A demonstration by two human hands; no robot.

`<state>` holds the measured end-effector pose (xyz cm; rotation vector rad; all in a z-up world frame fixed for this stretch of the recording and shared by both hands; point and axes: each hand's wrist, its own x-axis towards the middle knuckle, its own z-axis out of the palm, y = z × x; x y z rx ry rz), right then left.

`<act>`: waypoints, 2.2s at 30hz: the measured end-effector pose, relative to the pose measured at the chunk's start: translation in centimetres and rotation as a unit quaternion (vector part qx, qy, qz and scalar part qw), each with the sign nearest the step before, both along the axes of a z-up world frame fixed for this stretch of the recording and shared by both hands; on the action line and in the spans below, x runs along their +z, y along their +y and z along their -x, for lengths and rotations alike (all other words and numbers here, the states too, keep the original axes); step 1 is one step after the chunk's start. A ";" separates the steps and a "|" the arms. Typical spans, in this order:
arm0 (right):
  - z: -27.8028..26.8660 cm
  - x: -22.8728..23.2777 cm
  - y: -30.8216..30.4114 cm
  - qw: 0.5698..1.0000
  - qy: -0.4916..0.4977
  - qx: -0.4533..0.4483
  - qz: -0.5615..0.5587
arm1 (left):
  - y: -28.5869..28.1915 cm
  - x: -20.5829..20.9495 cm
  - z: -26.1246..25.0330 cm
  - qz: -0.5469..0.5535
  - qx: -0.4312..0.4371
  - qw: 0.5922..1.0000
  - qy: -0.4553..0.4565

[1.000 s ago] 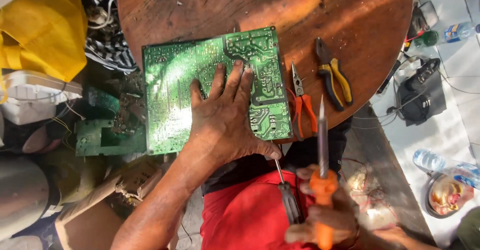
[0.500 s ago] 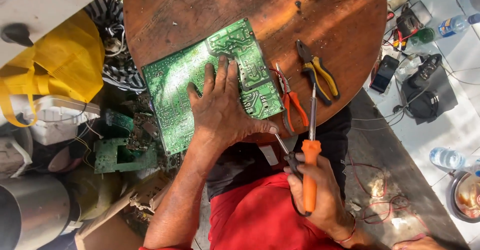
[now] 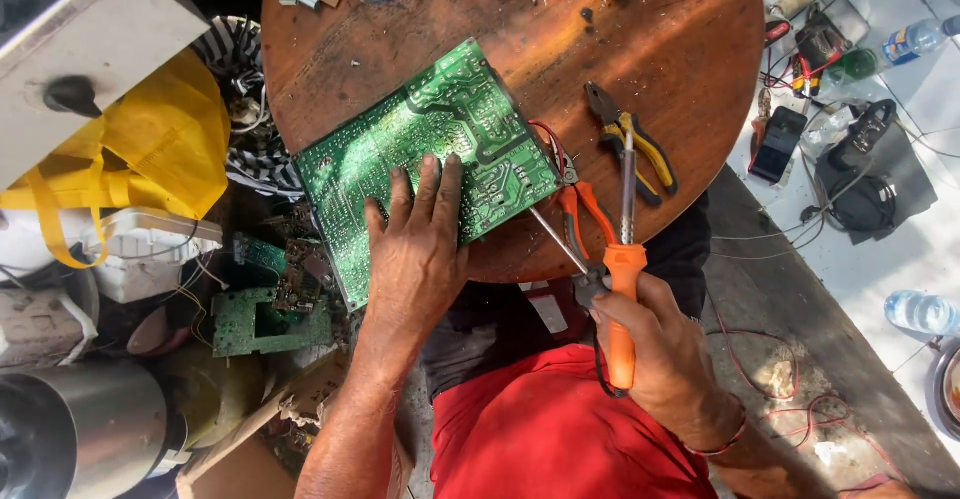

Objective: The person uses a soldering iron and a screwdriver to work on a green circuit board placed on a wooden table. They apply heat to various points on the board, occasionally using the screwdriver to adjust components or wires.

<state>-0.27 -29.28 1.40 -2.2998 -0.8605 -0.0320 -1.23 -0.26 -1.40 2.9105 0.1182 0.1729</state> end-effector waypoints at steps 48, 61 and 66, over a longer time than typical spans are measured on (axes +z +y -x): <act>-6.5 16.2 1.9 0.985 -0.148 0.086 -0.004 | 6.2 10.2 -6.7 0.050 -0.096 0.963 0.245; -6.4 15.7 2.8 0.977 -0.159 0.038 0.138 | 6.2 10.1 -7.1 0.061 -0.078 0.958 0.269; -6.8 16.3 4.7 0.970 -0.203 0.098 0.089 | 6.0 10.4 -7.3 0.041 -0.077 0.956 0.280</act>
